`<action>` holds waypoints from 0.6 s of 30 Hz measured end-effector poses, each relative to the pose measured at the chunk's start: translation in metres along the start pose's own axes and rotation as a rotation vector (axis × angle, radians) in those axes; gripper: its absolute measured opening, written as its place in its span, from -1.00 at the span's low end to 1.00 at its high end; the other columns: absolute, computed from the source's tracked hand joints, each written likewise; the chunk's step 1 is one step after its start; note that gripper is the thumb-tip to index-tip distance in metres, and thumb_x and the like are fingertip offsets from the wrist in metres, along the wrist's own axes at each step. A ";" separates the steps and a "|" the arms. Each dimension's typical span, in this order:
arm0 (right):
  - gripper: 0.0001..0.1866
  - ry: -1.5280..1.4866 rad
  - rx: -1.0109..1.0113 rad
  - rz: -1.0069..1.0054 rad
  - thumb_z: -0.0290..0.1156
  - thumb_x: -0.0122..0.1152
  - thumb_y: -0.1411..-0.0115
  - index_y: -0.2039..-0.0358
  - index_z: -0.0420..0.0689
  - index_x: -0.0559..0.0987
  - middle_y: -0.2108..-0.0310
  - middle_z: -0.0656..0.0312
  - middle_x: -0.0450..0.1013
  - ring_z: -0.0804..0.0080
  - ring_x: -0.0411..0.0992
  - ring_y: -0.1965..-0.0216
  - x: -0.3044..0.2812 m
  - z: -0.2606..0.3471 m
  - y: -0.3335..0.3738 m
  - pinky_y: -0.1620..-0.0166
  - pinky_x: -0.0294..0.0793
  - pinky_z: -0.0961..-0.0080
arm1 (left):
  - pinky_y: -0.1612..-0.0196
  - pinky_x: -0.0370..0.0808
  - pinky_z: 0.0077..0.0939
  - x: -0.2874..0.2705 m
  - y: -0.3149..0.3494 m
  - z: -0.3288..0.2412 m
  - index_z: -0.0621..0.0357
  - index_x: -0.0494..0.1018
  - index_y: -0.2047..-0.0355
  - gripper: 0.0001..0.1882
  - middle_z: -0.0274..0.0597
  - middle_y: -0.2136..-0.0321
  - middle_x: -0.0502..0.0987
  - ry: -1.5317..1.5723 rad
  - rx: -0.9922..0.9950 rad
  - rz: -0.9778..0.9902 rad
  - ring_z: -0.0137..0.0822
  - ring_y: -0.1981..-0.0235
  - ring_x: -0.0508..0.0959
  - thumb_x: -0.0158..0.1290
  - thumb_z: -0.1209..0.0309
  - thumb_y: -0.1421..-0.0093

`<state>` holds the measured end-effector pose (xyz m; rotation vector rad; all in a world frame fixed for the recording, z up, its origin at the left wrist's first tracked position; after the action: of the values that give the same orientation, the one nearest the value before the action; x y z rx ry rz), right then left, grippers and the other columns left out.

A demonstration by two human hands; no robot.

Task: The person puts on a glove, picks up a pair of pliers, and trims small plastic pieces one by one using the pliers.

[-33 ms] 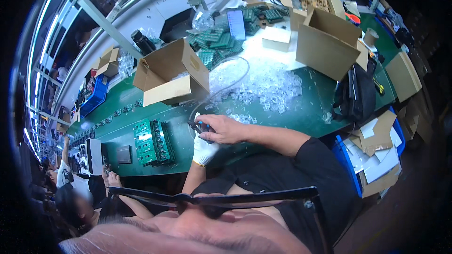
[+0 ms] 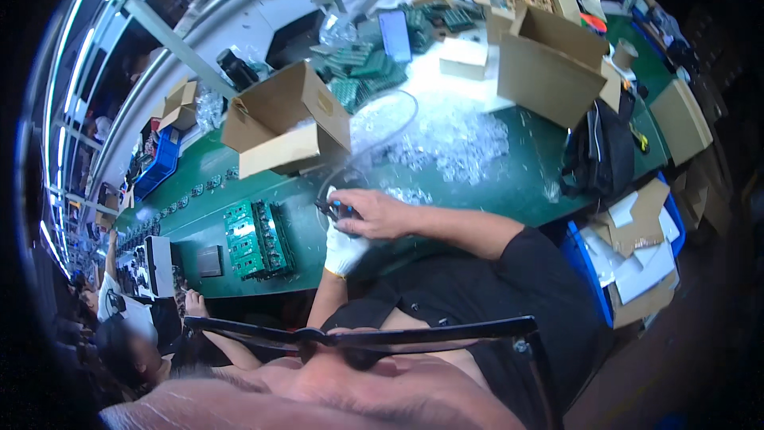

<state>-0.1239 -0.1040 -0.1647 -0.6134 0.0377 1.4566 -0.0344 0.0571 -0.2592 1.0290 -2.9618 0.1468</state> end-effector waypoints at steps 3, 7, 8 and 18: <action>-0.42 0.046 -0.023 -0.026 -0.13 0.29 -0.40 -0.29 -0.19 0.43 -0.10 -0.11 0.51 -0.16 0.53 -0.10 -0.005 0.003 0.008 -0.13 0.51 0.04 | -0.36 0.46 -0.25 0.005 0.005 -0.011 -0.17 0.09 -0.50 -0.32 -0.28 -0.23 0.33 0.046 -0.037 0.053 -0.29 -0.24 0.42 0.13 0.43 -0.48; -0.47 0.066 0.128 -0.071 -0.18 0.31 -0.39 -0.27 -0.14 0.48 -0.05 -0.06 0.53 -0.05 0.57 0.02 -0.021 -0.005 0.032 -0.06 0.56 0.10 | -0.37 0.38 -0.26 0.018 0.004 -0.030 0.06 0.06 -0.54 -0.10 -0.18 -0.18 0.41 -0.188 0.100 -0.053 -0.27 -0.23 0.42 0.21 0.59 -0.26; -0.47 0.058 0.149 -0.067 -0.18 0.31 -0.39 -0.27 -0.14 0.48 -0.05 -0.06 0.53 -0.05 0.57 0.02 -0.027 -0.011 0.045 -0.06 0.56 0.10 | -0.39 0.34 -0.26 0.017 0.007 -0.032 0.15 0.04 -0.57 0.00 -0.15 -0.18 0.43 -0.290 0.158 -0.083 -0.26 -0.23 0.41 0.25 0.64 -0.16; -0.71 0.532 0.466 -0.485 -0.51 0.37 -0.23 0.02 -0.16 0.69 0.14 0.07 0.64 0.11 0.63 0.26 -0.093 -0.055 0.134 0.12 0.63 0.26 | -0.40 0.32 -0.23 0.009 0.008 -0.019 0.20 -0.01 -0.59 0.10 -0.20 -0.18 0.45 -0.173 0.133 -0.133 -0.24 -0.23 0.45 0.29 0.62 -0.07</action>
<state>-0.2432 -0.2123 -0.2247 -0.5575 0.5896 0.7480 -0.0474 0.0597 -0.2402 1.3157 -3.0577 0.2699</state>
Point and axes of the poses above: each hand's wrist, its own y-axis away from the middle knuckle, its own x-axis out of the palm, z = x × y, the point moved 1 cm from there along -y, towards the middle knuckle
